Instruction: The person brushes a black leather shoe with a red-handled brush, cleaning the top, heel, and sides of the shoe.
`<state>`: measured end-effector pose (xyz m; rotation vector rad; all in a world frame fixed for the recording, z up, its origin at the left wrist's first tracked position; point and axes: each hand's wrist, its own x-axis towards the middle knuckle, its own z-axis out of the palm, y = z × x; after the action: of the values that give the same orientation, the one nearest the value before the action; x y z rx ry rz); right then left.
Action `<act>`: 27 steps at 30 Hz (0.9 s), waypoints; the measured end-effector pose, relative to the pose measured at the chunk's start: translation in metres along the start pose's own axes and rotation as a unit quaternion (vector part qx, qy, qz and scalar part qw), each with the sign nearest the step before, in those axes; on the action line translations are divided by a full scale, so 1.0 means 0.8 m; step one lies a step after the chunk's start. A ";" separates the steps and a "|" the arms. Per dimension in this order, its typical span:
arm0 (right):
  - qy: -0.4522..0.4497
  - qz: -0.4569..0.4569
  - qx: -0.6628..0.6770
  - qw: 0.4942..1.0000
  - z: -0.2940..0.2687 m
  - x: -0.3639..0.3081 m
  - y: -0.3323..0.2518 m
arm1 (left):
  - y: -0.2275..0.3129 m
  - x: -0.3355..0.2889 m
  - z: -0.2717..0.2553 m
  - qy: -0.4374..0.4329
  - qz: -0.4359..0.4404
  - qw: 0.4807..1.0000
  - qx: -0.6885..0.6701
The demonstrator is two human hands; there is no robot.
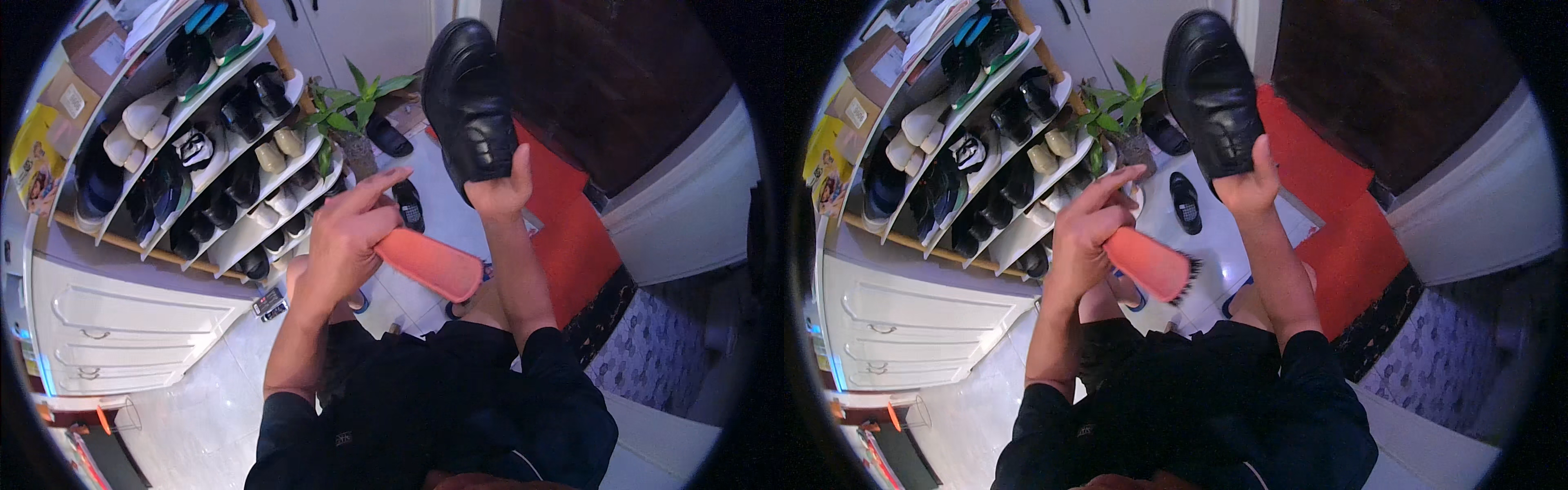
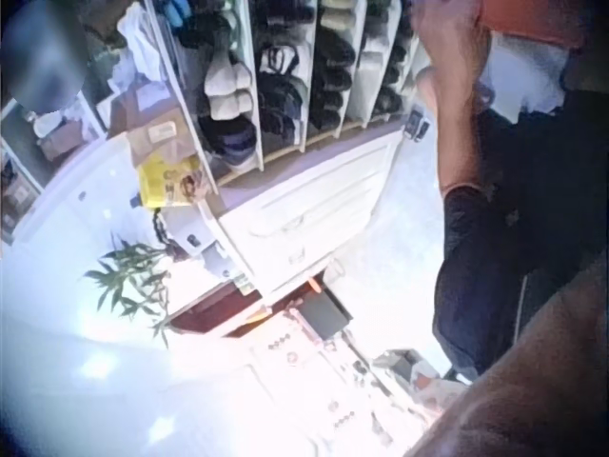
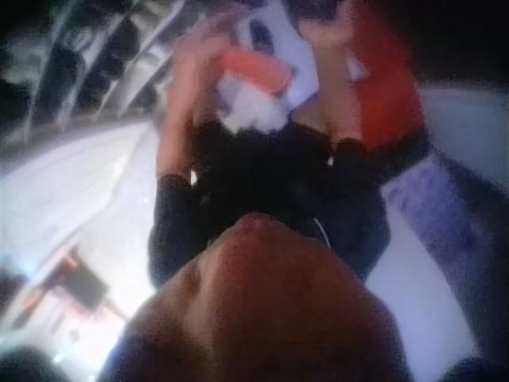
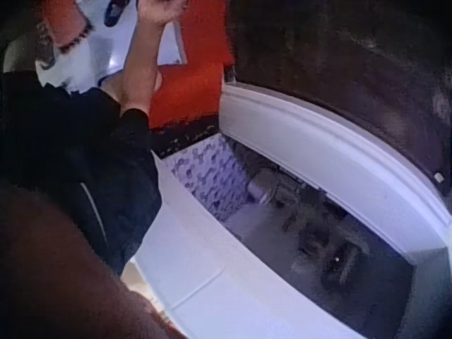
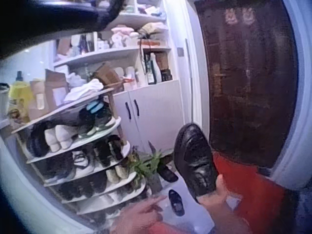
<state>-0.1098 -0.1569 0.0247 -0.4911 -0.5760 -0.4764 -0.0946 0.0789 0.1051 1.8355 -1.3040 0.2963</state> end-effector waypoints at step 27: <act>-0.137 0.046 -0.667 0.731 -0.023 -0.074 0.071 | -0.066 0.043 0.019 -0.170 -0.017 0.971 0.170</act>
<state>-0.1149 -0.1064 -0.0420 -2.0045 -0.3979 -0.6864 -0.0384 0.0503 0.0903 2.2714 -1.5237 0.1991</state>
